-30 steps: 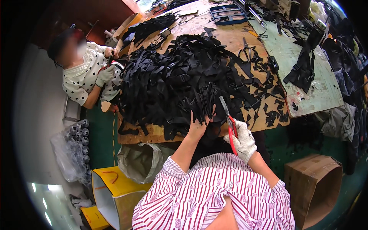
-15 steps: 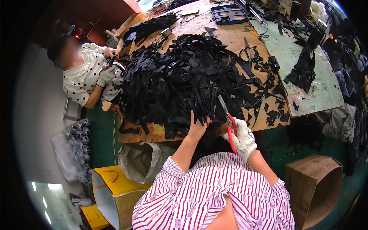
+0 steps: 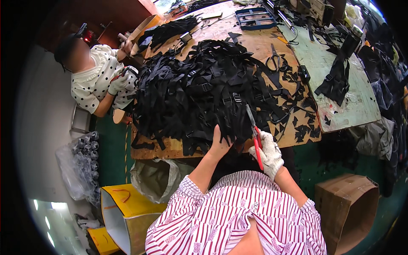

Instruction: The person uses red-handled scissors to cut black fabric strips into smaller pieces. They repeatedly pick up strips from a pile on the table, cut them, and place the cut pieces back onto the pile.

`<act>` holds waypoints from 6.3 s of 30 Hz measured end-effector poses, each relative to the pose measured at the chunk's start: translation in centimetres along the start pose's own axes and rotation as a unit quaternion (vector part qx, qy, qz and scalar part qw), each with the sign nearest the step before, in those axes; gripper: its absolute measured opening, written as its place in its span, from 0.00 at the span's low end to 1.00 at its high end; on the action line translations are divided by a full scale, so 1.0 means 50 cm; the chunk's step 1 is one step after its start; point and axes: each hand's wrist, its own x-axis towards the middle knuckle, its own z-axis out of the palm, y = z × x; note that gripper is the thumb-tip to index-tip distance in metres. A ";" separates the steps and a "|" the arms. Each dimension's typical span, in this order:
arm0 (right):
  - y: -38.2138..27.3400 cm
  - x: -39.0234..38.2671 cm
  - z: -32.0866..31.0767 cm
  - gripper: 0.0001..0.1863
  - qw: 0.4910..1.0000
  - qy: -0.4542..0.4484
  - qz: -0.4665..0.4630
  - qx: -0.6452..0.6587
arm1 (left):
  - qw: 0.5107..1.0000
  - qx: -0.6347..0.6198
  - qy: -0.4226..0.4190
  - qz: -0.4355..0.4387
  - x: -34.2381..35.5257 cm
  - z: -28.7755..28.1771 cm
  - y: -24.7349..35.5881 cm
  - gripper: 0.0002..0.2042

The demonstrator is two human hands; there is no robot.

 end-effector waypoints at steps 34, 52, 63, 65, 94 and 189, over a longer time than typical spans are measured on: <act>0.066 0.193 -0.013 0.26 0.975 0.133 -0.003 -0.176 | 0.381 -0.849 0.020 -0.367 0.046 -0.030 -0.163 0.06; 0.032 0.180 -0.015 0.29 0.978 -0.011 -0.125 -0.168 | 0.319 -0.847 -0.036 -0.423 0.037 -0.036 -0.143 0.05; -0.217 0.202 -0.050 0.09 0.951 0.145 0.005 0.274 | 0.400 -0.848 0.014 -0.348 0.110 -0.109 -0.164 0.07; -0.210 0.190 -0.023 0.08 0.938 0.148 0.013 0.314 | 0.348 -0.883 0.086 -0.303 0.129 -0.102 -0.124 0.10; -0.112 0.009 -0.050 0.33 0.987 0.029 -0.034 -0.154 | 0.236 -0.861 0.057 -0.448 0.160 -0.079 -0.107 0.07; -0.067 0.015 -0.025 0.36 0.995 0.008 0.013 -0.098 | 0.539 -0.778 0.025 -0.320 0.050 0.016 -0.019 0.10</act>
